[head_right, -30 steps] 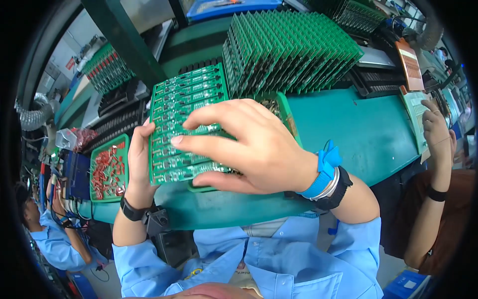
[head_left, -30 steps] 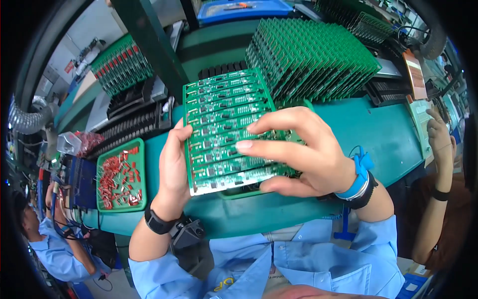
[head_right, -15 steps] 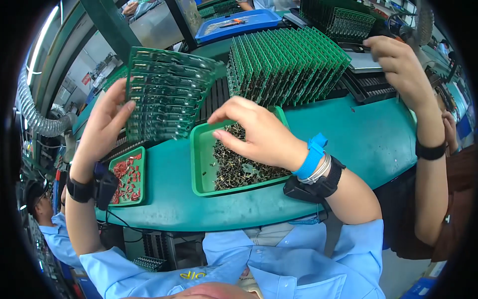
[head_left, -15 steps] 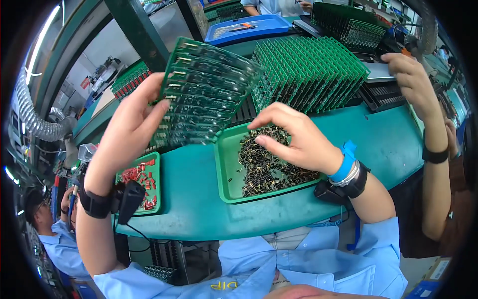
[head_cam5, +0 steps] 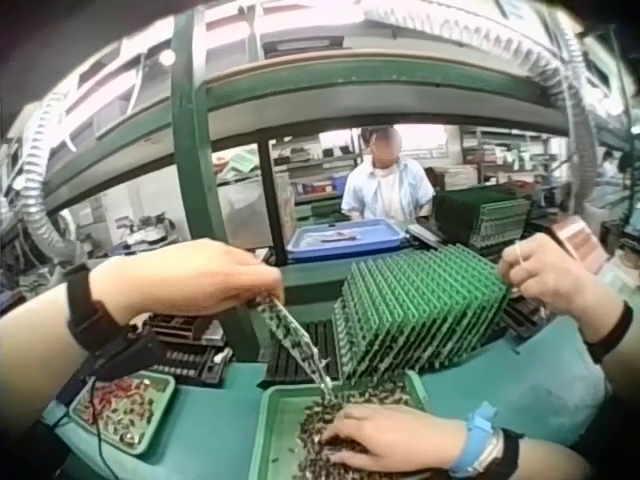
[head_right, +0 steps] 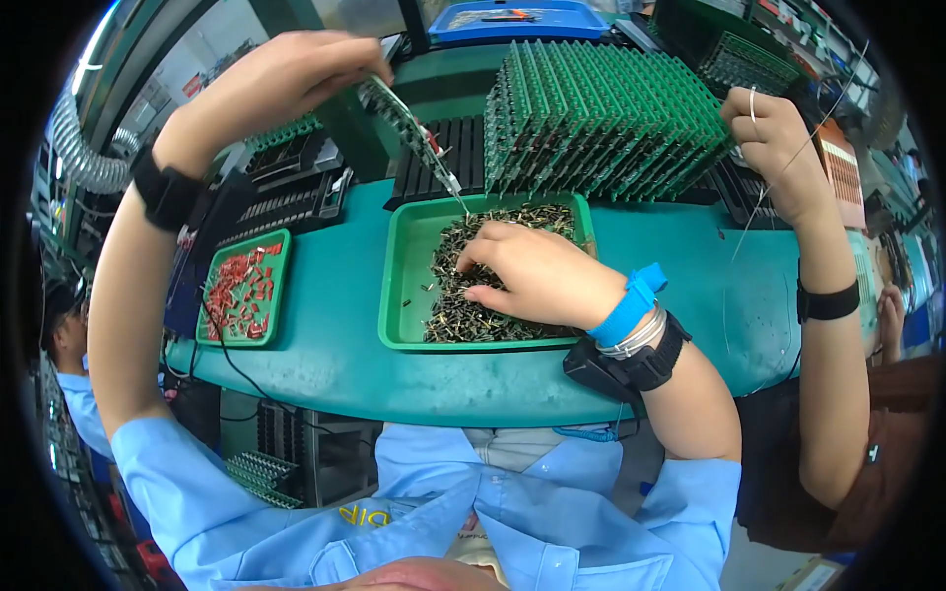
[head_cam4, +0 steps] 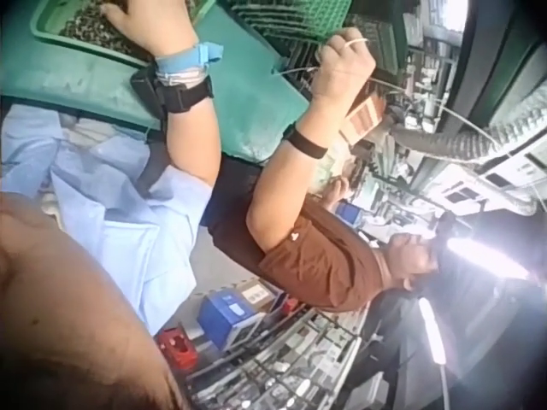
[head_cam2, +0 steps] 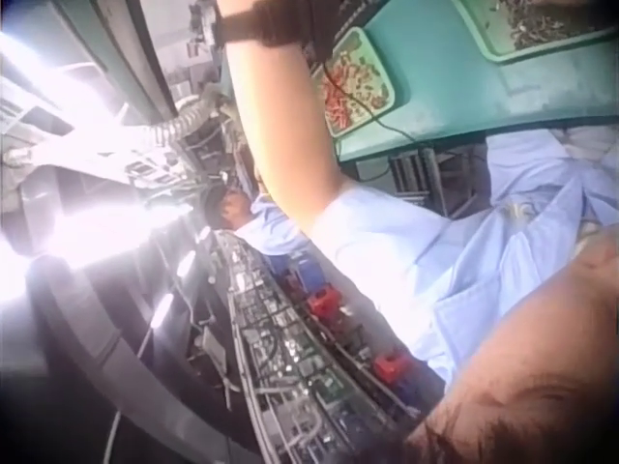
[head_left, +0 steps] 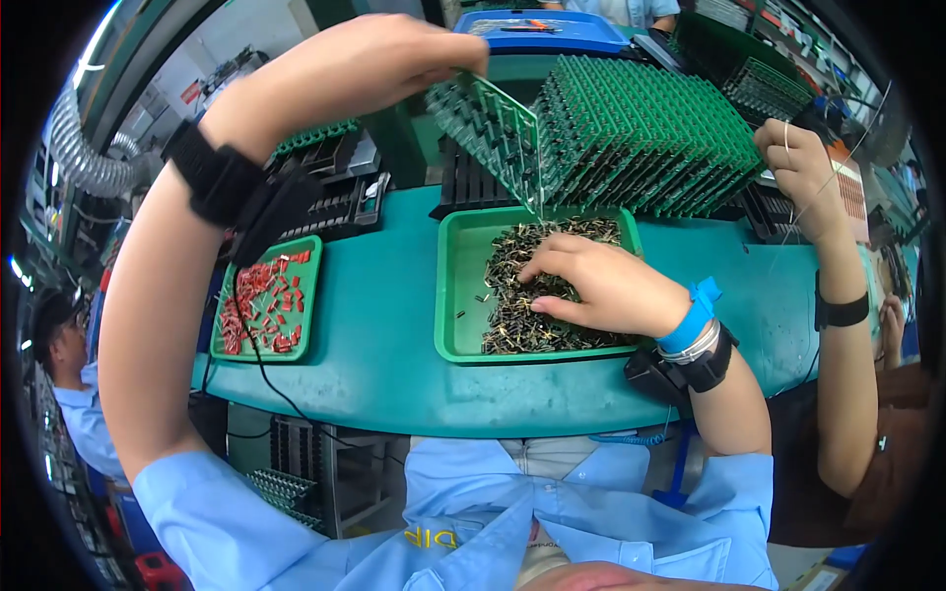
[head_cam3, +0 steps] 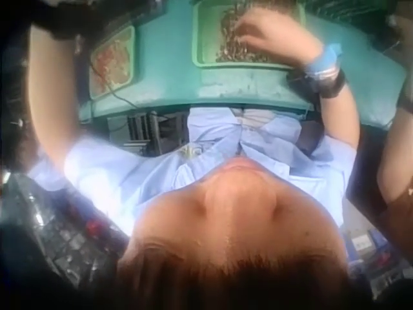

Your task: The person assembles circuit boards by hand, picking small electronic components from a green tray and inserting them into the boards. They repeatedly reach into the tray to retrieve components, place them onto the board, and then set the board aside to pick up another one from a stack.

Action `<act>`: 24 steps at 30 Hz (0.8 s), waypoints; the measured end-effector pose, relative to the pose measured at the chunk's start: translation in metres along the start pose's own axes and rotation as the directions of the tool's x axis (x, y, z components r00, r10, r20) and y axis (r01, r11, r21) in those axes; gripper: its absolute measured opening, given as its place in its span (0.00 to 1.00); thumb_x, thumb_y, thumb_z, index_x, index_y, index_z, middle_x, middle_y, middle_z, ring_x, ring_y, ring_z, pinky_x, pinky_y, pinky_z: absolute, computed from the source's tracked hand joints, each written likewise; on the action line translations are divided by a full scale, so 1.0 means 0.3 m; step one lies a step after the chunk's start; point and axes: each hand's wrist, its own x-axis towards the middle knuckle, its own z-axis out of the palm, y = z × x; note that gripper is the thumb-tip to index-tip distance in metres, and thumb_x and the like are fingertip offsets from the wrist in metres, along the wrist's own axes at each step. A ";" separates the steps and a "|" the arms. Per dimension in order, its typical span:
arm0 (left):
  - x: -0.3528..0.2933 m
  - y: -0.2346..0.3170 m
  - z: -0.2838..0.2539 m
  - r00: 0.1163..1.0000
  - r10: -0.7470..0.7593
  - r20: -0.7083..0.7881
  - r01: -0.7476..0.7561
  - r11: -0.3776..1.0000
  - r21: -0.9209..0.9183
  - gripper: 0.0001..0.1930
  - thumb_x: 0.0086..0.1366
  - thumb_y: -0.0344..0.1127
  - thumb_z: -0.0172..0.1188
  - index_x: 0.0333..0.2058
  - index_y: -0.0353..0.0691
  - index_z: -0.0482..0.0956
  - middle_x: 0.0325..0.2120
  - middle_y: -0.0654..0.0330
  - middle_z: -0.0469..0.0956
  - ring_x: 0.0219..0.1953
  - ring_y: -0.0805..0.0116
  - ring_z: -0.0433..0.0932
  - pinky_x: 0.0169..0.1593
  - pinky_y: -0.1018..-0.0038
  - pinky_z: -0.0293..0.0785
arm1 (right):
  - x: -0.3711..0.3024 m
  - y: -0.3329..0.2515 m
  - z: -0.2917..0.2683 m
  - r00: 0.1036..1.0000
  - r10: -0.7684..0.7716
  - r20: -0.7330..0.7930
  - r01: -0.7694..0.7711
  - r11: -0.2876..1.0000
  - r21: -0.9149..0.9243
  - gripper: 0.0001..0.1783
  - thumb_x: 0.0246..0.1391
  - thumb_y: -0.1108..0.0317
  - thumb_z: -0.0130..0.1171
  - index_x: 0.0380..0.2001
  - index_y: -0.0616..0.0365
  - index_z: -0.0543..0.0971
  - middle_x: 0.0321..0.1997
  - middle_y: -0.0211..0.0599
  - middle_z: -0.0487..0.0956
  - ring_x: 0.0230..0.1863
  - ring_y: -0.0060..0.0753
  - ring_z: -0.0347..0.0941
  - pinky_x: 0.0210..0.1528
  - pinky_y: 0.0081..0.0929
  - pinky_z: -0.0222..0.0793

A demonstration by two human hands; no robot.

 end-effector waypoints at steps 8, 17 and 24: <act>0.114 -0.096 0.121 0.984 0.162 0.079 -0.164 0.986 0.025 0.15 0.55 0.33 0.58 0.42 0.42 0.71 0.35 0.53 0.75 0.35 0.52 0.76 0.40 0.67 0.74 | 0.007 -0.003 0.013 0.997 0.031 0.074 -0.031 1.000 -0.001 0.16 0.51 0.63 0.60 0.41 0.60 0.76 0.44 0.41 0.74 0.49 0.45 0.70 0.52 0.35 0.67; 0.196 -0.107 0.245 0.995 0.079 0.055 -0.090 0.962 0.256 0.10 0.60 0.28 0.49 0.41 0.44 0.69 0.43 0.60 0.75 0.43 0.55 0.76 0.43 0.65 0.75 | 0.008 -0.004 0.012 0.995 0.059 0.084 -0.059 0.998 -0.005 0.16 0.51 0.64 0.60 0.42 0.59 0.76 0.45 0.41 0.72 0.47 0.45 0.71 0.51 0.35 0.69; 0.211 -0.131 0.273 0.992 0.119 0.031 -0.123 0.965 0.233 0.11 0.59 0.29 0.50 0.42 0.45 0.70 0.43 0.60 0.74 0.43 0.56 0.76 0.44 0.66 0.74 | 0.000 0.000 0.015 0.995 0.067 0.075 -0.067 0.998 0.000 0.16 0.51 0.64 0.60 0.42 0.59 0.76 0.45 0.40 0.72 0.47 0.45 0.71 0.50 0.35 0.69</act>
